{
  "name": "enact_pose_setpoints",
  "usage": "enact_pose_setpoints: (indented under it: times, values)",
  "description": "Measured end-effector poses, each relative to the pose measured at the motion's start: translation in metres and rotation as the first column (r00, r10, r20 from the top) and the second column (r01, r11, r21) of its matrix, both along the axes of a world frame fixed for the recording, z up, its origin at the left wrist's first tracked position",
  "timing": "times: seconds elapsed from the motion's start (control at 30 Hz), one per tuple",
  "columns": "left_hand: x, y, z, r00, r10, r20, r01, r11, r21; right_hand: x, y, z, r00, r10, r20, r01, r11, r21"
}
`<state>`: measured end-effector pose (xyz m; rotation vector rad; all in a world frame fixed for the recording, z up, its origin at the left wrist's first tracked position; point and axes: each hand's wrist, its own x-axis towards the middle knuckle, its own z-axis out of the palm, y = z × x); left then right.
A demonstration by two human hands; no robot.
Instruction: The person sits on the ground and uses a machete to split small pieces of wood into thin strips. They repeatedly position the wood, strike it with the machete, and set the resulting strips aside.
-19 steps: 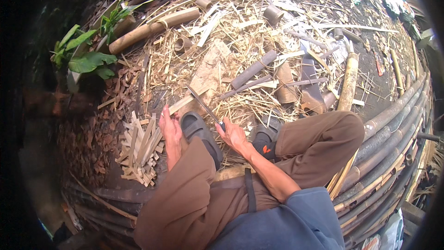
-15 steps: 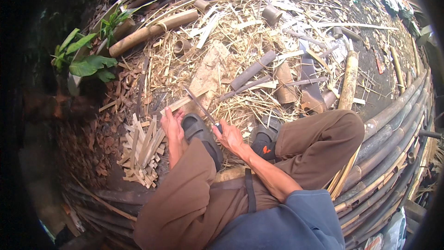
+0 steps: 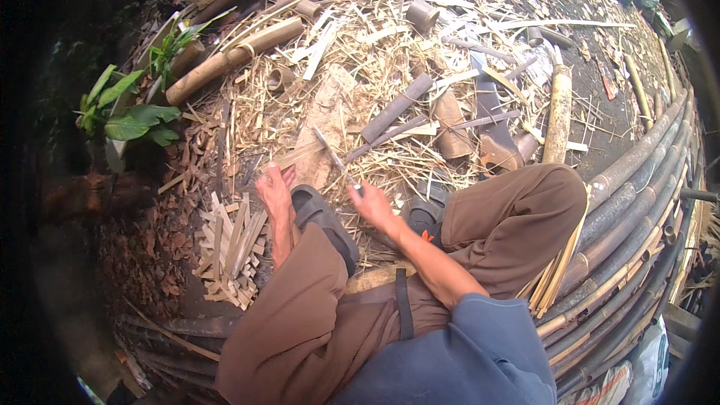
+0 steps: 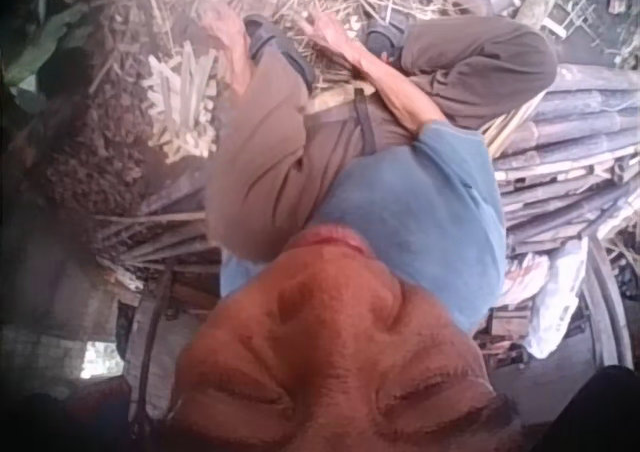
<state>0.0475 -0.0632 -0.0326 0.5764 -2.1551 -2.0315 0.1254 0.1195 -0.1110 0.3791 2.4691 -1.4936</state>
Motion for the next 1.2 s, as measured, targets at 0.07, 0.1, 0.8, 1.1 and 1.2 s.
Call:
enact_pose_setpoints:
  times: [0.07, 0.1, 0.8, 1.1, 1.2]
  values:
    - [-0.002, -0.001, 0.001, 1.000, 0.013, 0.010, -0.012, 0.997, -0.076, -0.006, 0.008, 0.011, 0.995, 0.085, 0.043, -0.084, 0.995, -0.045]
    - [0.000, 0.003, 0.005, 1.000, 0.008, 0.000, -0.008, 0.997, -0.070, 0.000, 0.004, 0.019, 0.991, 0.131, -0.008, -0.131, 0.991, 0.018]
    - [0.019, -0.061, 0.049, 0.976, -0.099, -0.196, -0.005, 0.884, -0.468, -0.013, 0.011, 0.111, 0.902, 0.342, -0.263, -0.335, 0.939, 0.073]
    - [0.030, -0.037, 0.054, 0.897, -0.235, -0.373, -0.180, 0.577, -0.797, -0.001, 0.006, 0.110, 0.967, 0.169, -0.189, -0.190, 0.977, -0.096]
    - [0.038, -0.020, 0.077, 0.846, -0.478, -0.236, -0.033, 0.394, -0.918, 0.003, 0.005, 0.121, 0.944, 0.241, -0.227, -0.262, 0.963, -0.069]
